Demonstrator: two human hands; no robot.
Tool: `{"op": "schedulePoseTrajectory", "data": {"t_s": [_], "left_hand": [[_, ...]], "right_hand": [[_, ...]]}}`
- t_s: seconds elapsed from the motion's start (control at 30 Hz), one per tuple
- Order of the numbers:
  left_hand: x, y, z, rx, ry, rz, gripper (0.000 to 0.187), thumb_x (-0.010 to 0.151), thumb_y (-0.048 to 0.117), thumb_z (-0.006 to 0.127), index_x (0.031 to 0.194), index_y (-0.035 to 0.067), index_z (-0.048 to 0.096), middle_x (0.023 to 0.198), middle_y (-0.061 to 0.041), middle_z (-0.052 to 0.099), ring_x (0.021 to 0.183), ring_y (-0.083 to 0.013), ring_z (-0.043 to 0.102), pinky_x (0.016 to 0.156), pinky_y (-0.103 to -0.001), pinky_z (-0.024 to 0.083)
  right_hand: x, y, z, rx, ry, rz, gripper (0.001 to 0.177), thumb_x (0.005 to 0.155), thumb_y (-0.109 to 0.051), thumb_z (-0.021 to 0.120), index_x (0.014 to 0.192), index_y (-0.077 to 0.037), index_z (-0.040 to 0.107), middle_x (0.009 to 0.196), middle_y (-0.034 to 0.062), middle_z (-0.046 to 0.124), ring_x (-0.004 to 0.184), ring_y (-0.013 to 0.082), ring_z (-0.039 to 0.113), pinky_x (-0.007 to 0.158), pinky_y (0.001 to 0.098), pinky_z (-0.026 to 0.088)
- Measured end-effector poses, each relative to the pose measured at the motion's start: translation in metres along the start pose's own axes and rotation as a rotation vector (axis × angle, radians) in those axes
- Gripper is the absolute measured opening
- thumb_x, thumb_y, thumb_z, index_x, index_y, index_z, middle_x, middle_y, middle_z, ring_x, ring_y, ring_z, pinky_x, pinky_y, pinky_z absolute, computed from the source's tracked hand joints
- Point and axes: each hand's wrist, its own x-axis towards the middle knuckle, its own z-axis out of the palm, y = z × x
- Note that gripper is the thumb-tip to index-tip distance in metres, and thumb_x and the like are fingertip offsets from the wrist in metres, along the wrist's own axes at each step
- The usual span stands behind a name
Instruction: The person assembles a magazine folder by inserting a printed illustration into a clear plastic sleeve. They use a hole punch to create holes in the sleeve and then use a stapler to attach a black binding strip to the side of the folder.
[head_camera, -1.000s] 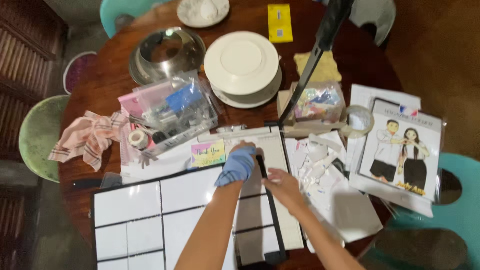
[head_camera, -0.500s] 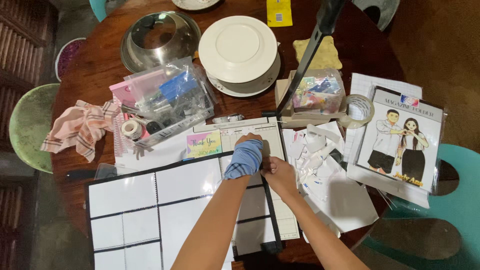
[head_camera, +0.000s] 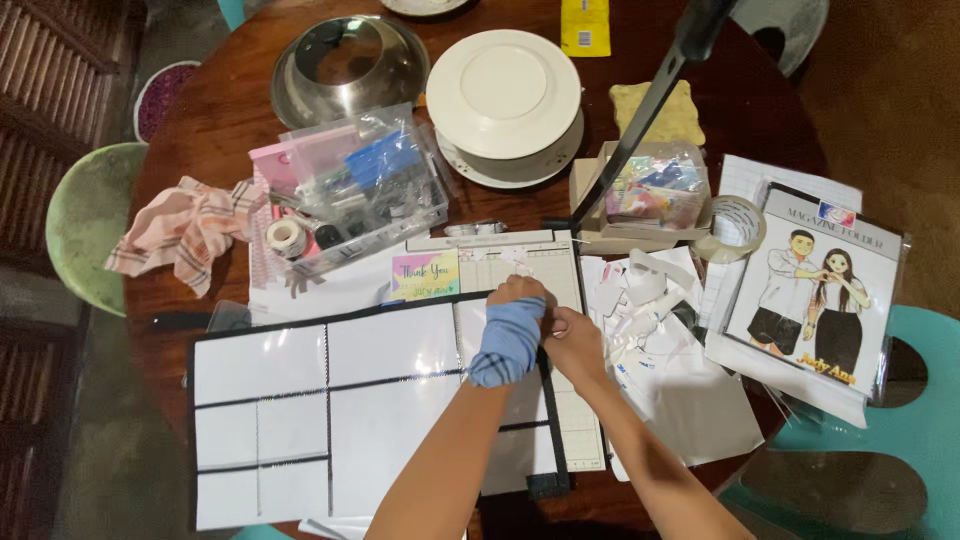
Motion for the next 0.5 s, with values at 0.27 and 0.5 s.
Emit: {"op": "schedulePoseTrajectory", "data": {"t_s": [0.27, 0.5], "left_hand": [[0.002, -0.048, -0.013, -0.328, 0.155, -0.126, 0.021, 0.080, 0.020, 0.075, 0.096, 0.006, 0.074, 0.095, -0.019, 0.074, 0.092, -0.0375, 0.072, 0.084, -0.043, 0.057], [-0.015, -0.045, -0.010, -0.469, 0.292, -0.047, 0.020, 0.083, 0.021, 0.071, 0.092, 0.003, 0.072, 0.095, -0.020, 0.075, 0.091, -0.0392, 0.072, 0.086, -0.044, 0.057]], "right_hand": [[-0.001, -0.002, -0.005, 0.059, -0.078, 0.079, 0.037, 0.078, -0.009, 0.075, 0.115, -0.011, 0.076, 0.093, 0.0024, 0.077, 0.073, 0.0118, 0.067, 0.068, 0.0281, 0.055], [-0.002, -0.006, -0.005, 0.067, -0.089, 0.073, 0.035, 0.079, -0.007, 0.075, 0.114, -0.011, 0.076, 0.091, 0.0027, 0.077, 0.072, 0.0111, 0.067, 0.066, 0.0279, 0.054]]}}
